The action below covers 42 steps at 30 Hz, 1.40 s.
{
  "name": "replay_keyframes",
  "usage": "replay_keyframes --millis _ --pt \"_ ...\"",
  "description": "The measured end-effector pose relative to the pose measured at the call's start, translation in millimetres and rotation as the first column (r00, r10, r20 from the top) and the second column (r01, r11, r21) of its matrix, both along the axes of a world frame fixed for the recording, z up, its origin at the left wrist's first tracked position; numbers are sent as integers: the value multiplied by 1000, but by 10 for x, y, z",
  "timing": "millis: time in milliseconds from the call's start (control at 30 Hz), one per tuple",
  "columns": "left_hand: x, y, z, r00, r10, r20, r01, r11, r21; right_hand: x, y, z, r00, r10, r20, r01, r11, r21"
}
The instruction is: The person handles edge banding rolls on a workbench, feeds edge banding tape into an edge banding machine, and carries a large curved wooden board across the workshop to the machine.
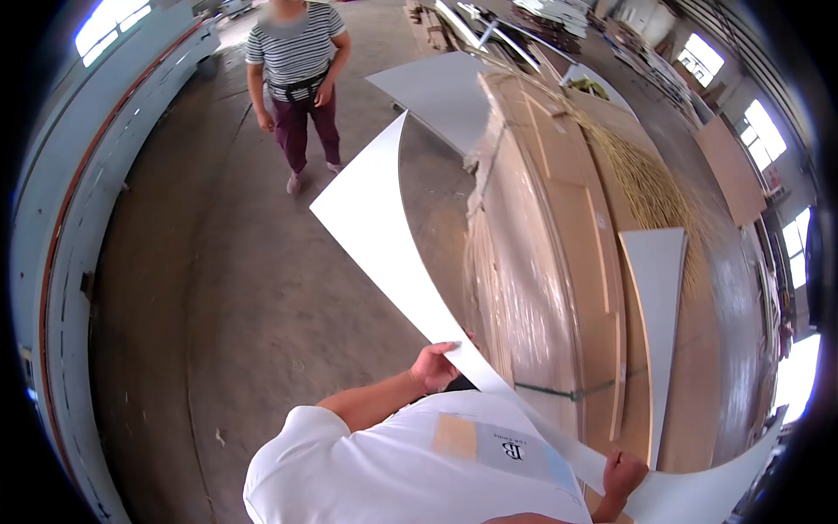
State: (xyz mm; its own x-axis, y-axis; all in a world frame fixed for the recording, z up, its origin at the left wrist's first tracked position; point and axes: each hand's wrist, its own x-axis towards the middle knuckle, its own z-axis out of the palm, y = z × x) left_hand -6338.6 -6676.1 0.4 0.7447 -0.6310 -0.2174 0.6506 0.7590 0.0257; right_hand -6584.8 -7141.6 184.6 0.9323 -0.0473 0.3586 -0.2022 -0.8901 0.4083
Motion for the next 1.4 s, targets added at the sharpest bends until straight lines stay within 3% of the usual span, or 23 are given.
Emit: replay_keyframes --millis 100,200,300,400,500,567,600,733,1000,1067,1133,1200,1367,1400 --pt "382 370 -5 995 103 -11 -103 995 9 1051 772 513 975 -113 -192 156 961 227" --pt "799 697 -193 974 183 -133 -188 982 -30 1840 628 153 993 110 -52 -98 974 203" --pt "1324 1040 -316 944 271 -190 -285 957 -52 3019 879 70 979 162 -122 -118 943 310" --pt "1917 1343 -334 905 380 -193 -381 924 32 4325 1385 195 931 258 -258 -176 937 300" --pt "2592 1639 -410 879 450 -160 -453 891 14 5636 1290 -190 905 407 -124 -359 886 293" --pt "2994 1880 -408 852 504 -142 -506 862 31 6451 1745 43 848 463 -259 -387 873 297" --pt "3174 1904 -280 769 626 -130 -620 780 83 6834 1970 150 815 485 -317 -402 867 293" --pt "3782 2266 -243 613 776 -149 -771 629 102 8268 2367 -141 761 598 -252 -510 791 336" --pt "5089 3548 -801 398 884 -246 -896 432 102 10770 4305 -579 553 795 -248 -679 603 419" --pt "5476 3995 -867 358 909 -215 -922 380 72 11514 4793 -858 476 847 -238 -794 530 299" --pt "5729 4387 -945 328 895 -303 -935 354 33 11749 5459 -619 393 887 -244 -808 460 369" --pt "6175 4527 -1016 294 910 -292 -933 339 119 12417 5651 -883 371 880 -296 -825 458 330" --pt "6985 5558 -768 316 906 -282 -920 365 143 13353 6912 -566 388 853 -349 -780 506 369" --pt "7075 5227 -997 298 918 -260 -925 345 158 13420 6725 -708 378 857 -349 -771 501 394"
